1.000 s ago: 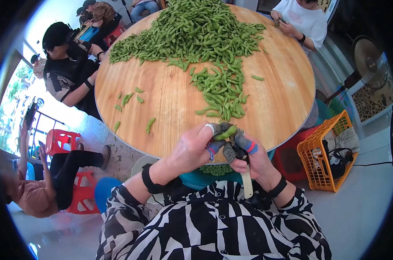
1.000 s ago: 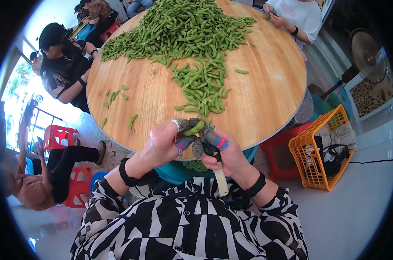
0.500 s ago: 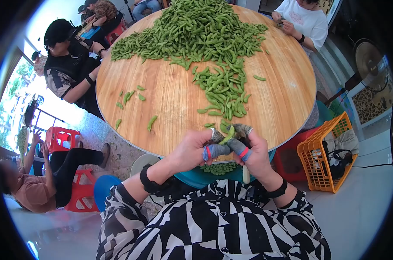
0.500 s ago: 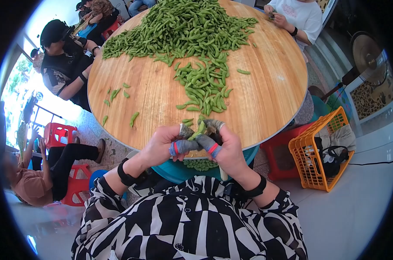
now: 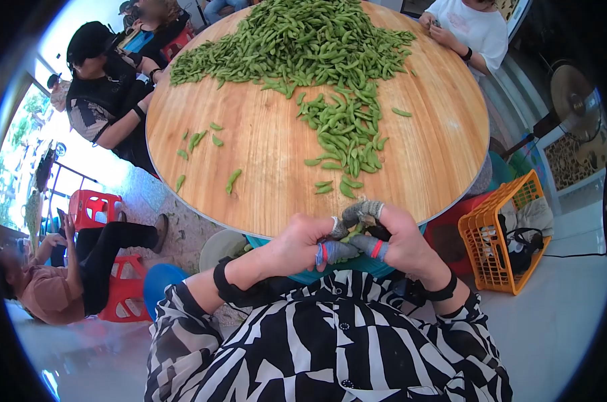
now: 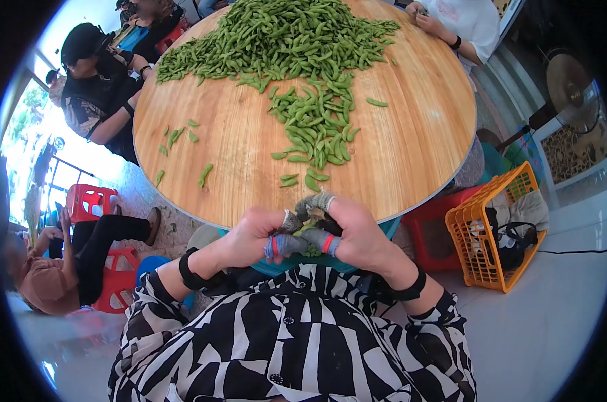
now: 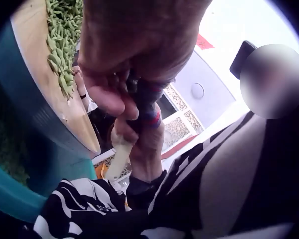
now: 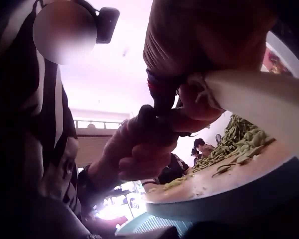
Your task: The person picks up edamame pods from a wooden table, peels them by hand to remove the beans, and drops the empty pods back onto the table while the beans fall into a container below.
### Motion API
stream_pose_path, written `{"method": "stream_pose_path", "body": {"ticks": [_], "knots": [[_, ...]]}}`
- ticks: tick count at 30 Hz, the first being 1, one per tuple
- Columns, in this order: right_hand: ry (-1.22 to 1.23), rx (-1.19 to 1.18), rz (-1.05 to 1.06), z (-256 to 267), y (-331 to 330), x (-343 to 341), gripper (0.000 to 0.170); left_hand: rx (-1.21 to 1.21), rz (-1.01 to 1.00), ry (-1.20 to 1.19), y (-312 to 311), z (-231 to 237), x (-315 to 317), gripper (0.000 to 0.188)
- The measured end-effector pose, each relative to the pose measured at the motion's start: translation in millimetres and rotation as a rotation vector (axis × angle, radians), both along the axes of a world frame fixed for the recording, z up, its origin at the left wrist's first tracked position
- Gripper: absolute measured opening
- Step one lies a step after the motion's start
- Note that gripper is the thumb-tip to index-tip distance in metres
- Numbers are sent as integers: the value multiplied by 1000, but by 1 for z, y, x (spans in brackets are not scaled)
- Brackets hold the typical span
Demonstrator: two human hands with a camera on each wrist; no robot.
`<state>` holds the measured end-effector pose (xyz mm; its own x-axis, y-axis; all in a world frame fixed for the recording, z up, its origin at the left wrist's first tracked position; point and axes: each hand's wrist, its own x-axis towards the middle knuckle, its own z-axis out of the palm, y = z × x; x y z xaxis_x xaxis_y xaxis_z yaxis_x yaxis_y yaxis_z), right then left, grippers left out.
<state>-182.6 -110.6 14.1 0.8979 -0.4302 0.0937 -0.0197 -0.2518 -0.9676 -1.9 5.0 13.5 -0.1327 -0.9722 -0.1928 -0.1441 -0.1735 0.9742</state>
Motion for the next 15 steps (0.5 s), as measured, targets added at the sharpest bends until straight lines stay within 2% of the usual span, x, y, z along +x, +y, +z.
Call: {"method": "stream_pose_path", "body": {"ticks": [2, 4, 6, 8, 10, 12, 15], "knots": [[-40, -48, 27, -3, 0, 1, 29, 129, -26, 67, 2, 0, 0, 17], [-76, -90, 47, -9, 2, 1, 28, 97, -11, 57, 2, -3, -3, 17], [-9, -95, -44, -16, 8, -1, 28, 77, 2, 51, 4, -11, -3, 17], [-9, -166, -59, -21, 10, 0, 28, -504, -32, -378, 3, -20, -2, 19], [-16, -232, -77, -24, 12, 1, 28, -456, -28, -352, 6, -18, -3, 21], [137, -239, -103, -27, 14, -1, 28, -406, -32, -318, 7, -15, -5, 23], [241, -141, -69, -15, 14, -1, 28, -433, -68, -382, 11, -11, -8, 22]]}}
